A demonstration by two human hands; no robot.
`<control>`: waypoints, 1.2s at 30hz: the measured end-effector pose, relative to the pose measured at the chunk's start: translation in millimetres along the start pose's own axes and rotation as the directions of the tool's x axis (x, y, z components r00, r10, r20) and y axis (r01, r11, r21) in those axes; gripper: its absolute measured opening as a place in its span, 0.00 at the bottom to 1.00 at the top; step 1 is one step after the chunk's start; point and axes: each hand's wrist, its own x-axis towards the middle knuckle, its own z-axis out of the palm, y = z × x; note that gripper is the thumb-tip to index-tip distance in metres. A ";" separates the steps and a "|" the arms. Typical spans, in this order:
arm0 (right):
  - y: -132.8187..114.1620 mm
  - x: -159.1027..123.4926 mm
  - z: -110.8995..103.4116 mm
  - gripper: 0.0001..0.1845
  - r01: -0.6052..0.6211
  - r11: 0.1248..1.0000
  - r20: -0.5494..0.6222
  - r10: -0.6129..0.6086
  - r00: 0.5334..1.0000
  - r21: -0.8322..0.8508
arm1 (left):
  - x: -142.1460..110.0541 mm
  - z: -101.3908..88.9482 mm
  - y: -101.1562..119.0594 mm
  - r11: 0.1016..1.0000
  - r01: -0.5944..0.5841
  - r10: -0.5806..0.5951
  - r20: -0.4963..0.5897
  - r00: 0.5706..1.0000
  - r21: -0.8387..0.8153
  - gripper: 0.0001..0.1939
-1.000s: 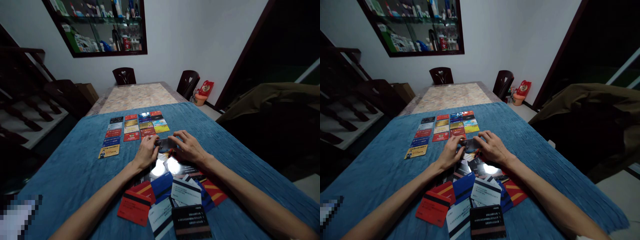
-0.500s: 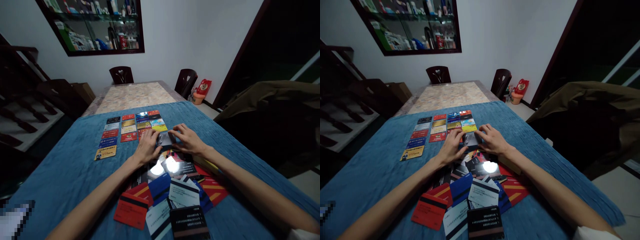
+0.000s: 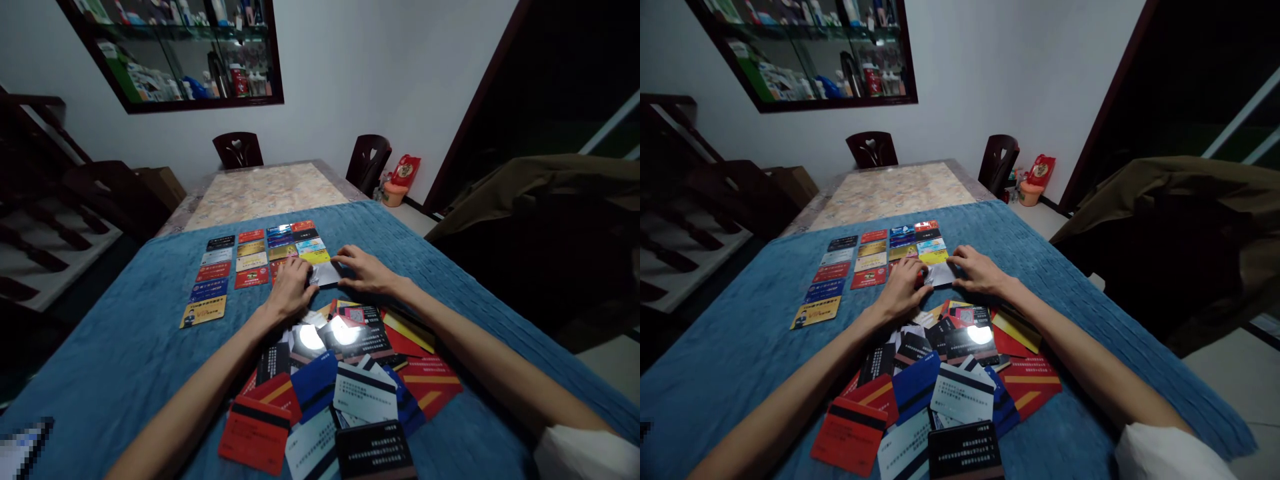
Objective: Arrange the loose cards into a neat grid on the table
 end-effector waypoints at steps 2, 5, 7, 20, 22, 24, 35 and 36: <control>3.9 2.1 3.8 0.23 -0.014 0.999 0.013 0.014 1.000 0.040 | 0.9 0.9 -1.6 1.000 0.020 -0.020 0.009 1.000 0.000 0.11; 7.8 4.2 8.1 0.20 -0.024 0.995 0.029 0.022 0.999 0.096 | 2.1 1.3 -2.6 0.999 0.043 -0.044 0.030 0.999 0.010 0.10; 9.6 4.8 10.1 0.19 -0.027 0.992 0.031 0.024 0.999 0.122 | 2.9 1.4 -2.7 0.999 0.048 -0.048 0.045 0.998 0.019 0.10; 16.6 4.4 21.1 0.16 -0.053 0.982 -0.005 0.054 0.999 0.179 | 2.5 6.2 -4.7 0.997 0.063 -0.065 0.035 0.997 0.050 0.09; 16.5 4.0 21.9 0.16 -0.060 0.983 0.000 0.061 0.998 0.173 | 1.6 7.8 -5.7 0.997 0.060 -0.062 0.026 0.998 0.051 0.08; 16.4 3.6 22.5 0.15 -0.063 0.983 0.005 0.063 0.998 0.171 | 0.9 8.8 -6.2 0.997 0.058 -0.060 0.027 0.998 0.057 0.08; 15.1 4.0 24.2 0.11 -0.061 0.986 0.008 0.060 0.998 0.155 | 0.2 9.6 -3.2 0.999 0.036 -0.037 0.042 0.998 0.037 0.06; 15.1 4.0 24.4 0.11 -0.064 0.986 0.006 0.064 0.998 0.152 | 0.2 9.9 -3.0 0.999 0.031 -0.033 0.045 0.998 0.037 0.06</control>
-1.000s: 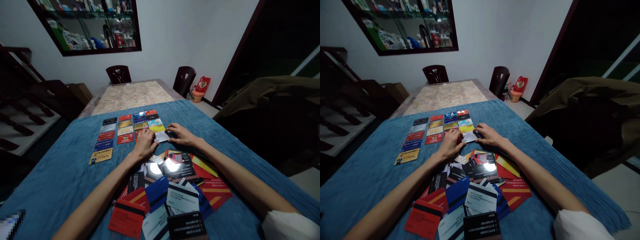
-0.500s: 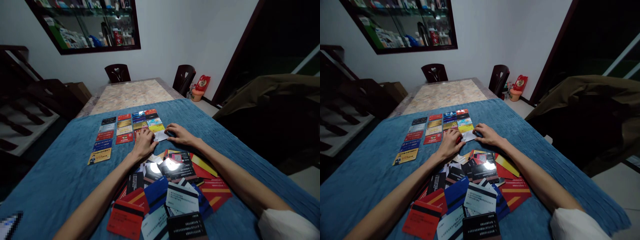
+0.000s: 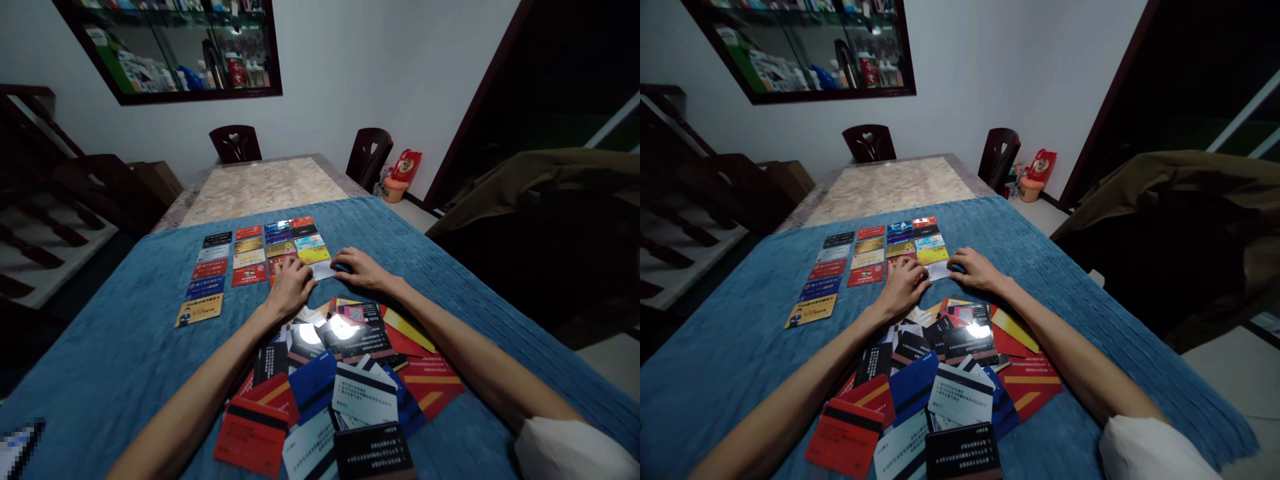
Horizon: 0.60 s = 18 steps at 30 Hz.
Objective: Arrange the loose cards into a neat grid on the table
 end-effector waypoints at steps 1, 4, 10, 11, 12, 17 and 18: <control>0.0 -0.1 0.3 0.12 -0.004 1.000 0.000 0.004 1.000 -0.003 | 0.1 0.3 0.1 1.000 -0.003 0.003 0.003 1.000 0.002 0.06; 0.0 -0.6 1.2 0.12 -0.020 1.000 0.000 0.020 1.000 -0.012 | 0.2 0.7 0.3 1.000 -0.010 0.010 0.009 1.000 0.015 0.06; -0.5 -0.7 1.7 0.12 -0.045 0.999 0.006 0.045 0.999 -0.011 | 0.2 1.1 -1.3 0.999 -0.028 0.027 0.013 1.000 0.033 0.06; -0.7 -0.5 1.5 0.12 -0.045 0.999 0.005 0.045 0.999 -0.009 | 0.3 1.1 -1.9 0.999 -0.032 0.032 0.015 0.999 0.035 0.06; -0.9 -0.3 1.2 0.12 -0.045 0.999 0.006 0.045 0.999 -0.006 | 0.5 0.9 -2.5 0.999 -0.037 0.036 0.018 0.999 0.038 0.06; -1.7 0.2 0.0 0.11 -0.041 0.999 0.018 0.040 0.999 0.008 | 1.7 -3.3 -4.8 0.993 -0.086 0.081 0.065 0.995 0.083 0.07; -1.8 0.2 0.0 0.11 -0.038 0.999 0.020 0.037 0.999 0.009 | 1.9 -4.7 -4.9 0.991 -0.100 0.092 0.080 0.992 0.090 0.08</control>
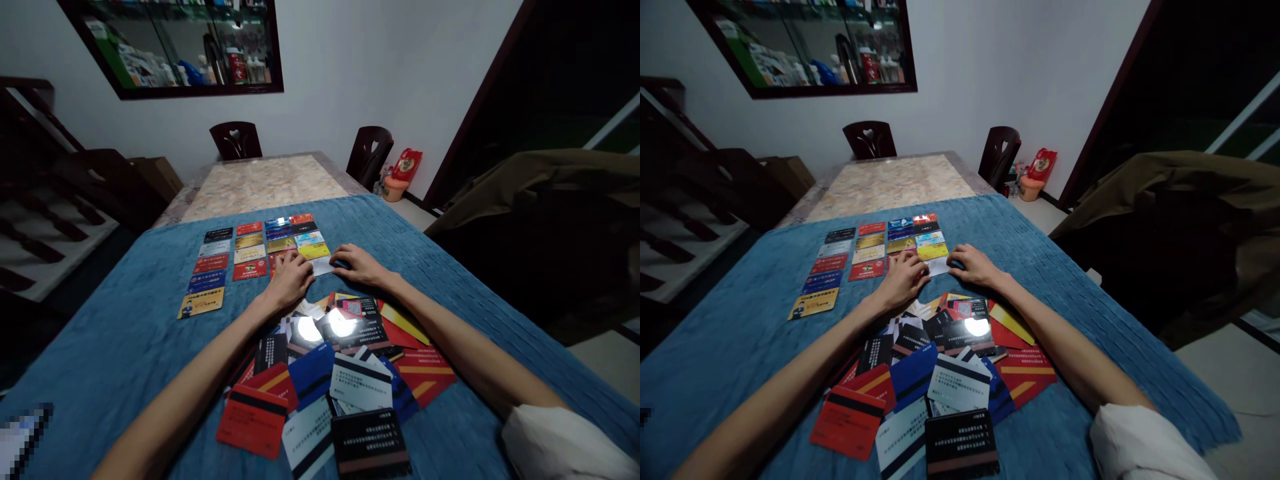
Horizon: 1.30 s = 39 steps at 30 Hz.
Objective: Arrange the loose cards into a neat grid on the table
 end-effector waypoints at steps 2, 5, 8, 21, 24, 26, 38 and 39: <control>-0.1 -0.1 0.0 0.12 0.004 1.000 0.003 -0.004 1.000 -0.003 | -0.1 -3.0 -0.1 1.000 -0.020 0.019 0.028 0.999 0.012 0.08; -0.2 -0.3 -0.5 0.12 0.006 1.000 0.007 -0.006 1.000 -0.010 | -1.3 -7.2 1.0 0.999 -0.033 0.033 0.049 0.998 0.018 0.08; -1.2 -0.7 -2.8 0.12 0.006 1.000 0.012 -0.006 1.000 -0.004 | -3.9 -11.0 4.9 0.999 -0.047 0.046 0.036 0.998 0.008 0.09; -28.3 1.5 -30.3 0.11 0.039 0.998 0.022 -0.038 0.999 -0.041 | -21.7 -27.7 58.5 0.978 -0.161 0.170 0.060 0.984 -0.132 0.12; -37.8 2.2 -34.8 0.10 0.049 0.998 0.021 -0.048 0.999 -0.050 | -26.9 -29.3 67.9 0.967 -0.177 0.195 0.084 0.977 -0.182 0.15; -44.9 2.7 -37.3 0.10 0.072 0.997 0.023 -0.071 0.997 -0.042 | -30.1 -30.8 73.2 0.960 -0.181 0.204 0.092 0.975 -0.212 0.17; -69.0 3.4 -35.6 0.08 0.146 0.989 0.070 -0.146 0.987 0.001 | -55.6 -43.3 88.7 0.906 -0.272 0.351 0.216 0.911 -0.324 0.35; -68.7 3.5 -35.4 0.08 0.143 0.990 0.074 -0.143 0.987 0.002 | -57.5 -43.2 88.4 0.907 -0.276 0.355 0.226 0.907 -0.318 0.36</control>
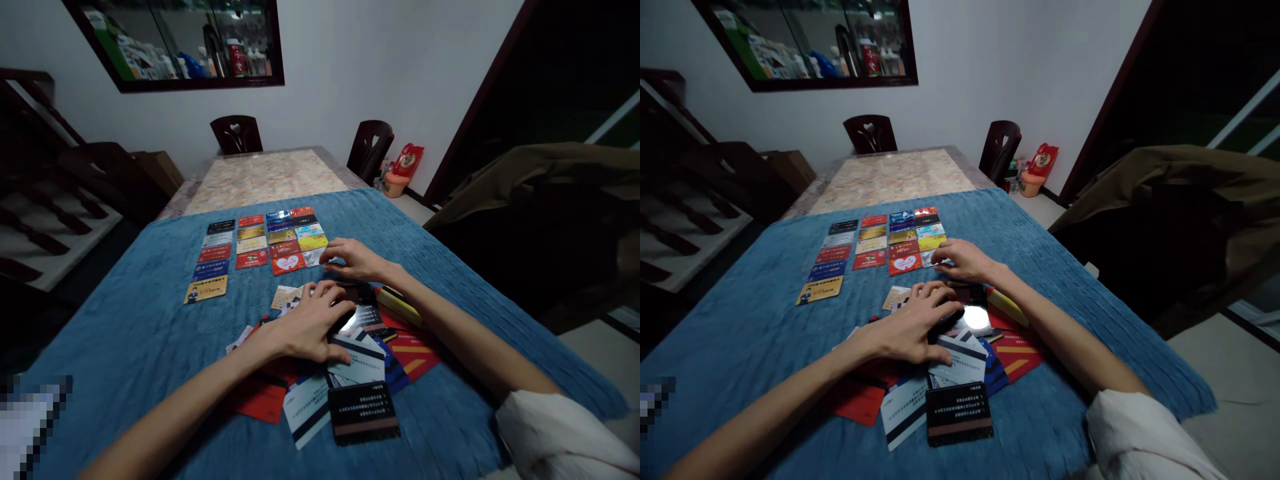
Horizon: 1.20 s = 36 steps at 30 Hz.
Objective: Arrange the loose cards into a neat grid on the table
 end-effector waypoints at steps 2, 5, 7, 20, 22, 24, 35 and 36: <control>0.6 0.0 0.4 0.08 -0.005 1.000 0.008 0.005 1.000 0.005 | -2.8 1.0 -0.8 1.000 0.009 -0.009 0.006 1.000 0.014 0.37; 1.3 0.0 1.7 0.08 -0.007 1.000 0.011 0.007 1.000 0.010 | -5.3 1.5 -5.3 0.998 0.048 -0.048 -0.016 0.999 0.038 0.32; 1.4 0.0 3.0 0.08 -0.006 1.000 0.018 0.006 1.000 0.004 | -6.0 2.0 -10.0 0.995 0.084 -0.082 -0.036 0.996 0.056 0.26; 4.1 -0.7 6.6 0.08 -0.023 1.000 0.060 0.024 0.998 -0.015 | -10.3 4.1 -33.6 0.988 0.127 -0.115 -0.130 0.985 0.085 0.15; 4.2 -1.7 3.6 0.08 -0.022 1.000 0.070 0.023 0.997 -0.013 | -12.5 -1.1 -34.9 0.990 0.116 -0.110 -0.085 0.990 0.075 0.18; 3.8 -2.9 0.7 0.09 -0.019 1.000 0.083 0.018 0.996 0.003 | -14.4 -5.6 -36.6 0.990 0.123 -0.120 -0.052 0.991 0.067 0.21; -7.8 -4.0 -4.2 0.13 -0.005 0.985 0.241 -0.037 0.970 0.172 | -18.1 -11.8 -49.5 0.990 0.137 -0.136 -0.054 0.989 0.016 0.13; -9.3 -3.9 -4.9 0.14 -0.005 0.982 0.255 -0.044 0.966 0.189 | -18.2 -12.6 -50.8 0.991 0.136 -0.135 -0.058 0.989 0.008 0.12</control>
